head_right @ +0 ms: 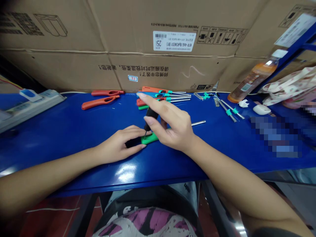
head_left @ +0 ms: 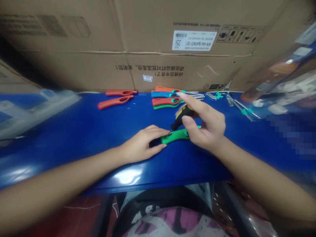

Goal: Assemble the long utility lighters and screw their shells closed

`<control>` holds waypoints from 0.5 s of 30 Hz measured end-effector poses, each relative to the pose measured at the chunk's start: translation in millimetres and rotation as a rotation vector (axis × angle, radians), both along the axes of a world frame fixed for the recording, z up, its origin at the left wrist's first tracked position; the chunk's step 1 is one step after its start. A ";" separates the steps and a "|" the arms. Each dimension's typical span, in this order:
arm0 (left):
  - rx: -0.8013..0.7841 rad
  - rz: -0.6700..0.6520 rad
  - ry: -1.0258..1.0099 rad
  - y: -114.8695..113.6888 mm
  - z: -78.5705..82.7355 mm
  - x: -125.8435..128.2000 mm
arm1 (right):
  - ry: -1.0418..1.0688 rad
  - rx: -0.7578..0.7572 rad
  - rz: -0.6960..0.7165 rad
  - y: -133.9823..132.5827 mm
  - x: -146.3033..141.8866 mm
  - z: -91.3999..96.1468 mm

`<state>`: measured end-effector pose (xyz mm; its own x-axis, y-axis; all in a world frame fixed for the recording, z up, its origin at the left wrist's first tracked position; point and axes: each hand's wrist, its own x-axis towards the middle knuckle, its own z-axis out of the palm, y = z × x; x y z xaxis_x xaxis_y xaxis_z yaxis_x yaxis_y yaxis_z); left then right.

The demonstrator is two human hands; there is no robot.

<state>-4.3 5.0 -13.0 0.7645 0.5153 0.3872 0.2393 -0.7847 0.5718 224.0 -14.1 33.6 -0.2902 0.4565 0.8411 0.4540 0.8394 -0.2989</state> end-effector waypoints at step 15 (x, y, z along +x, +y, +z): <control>0.001 -0.004 0.009 -0.6 1.7 0.6 | -0.003 -0.306 0.109 4.6 1.6 -1.2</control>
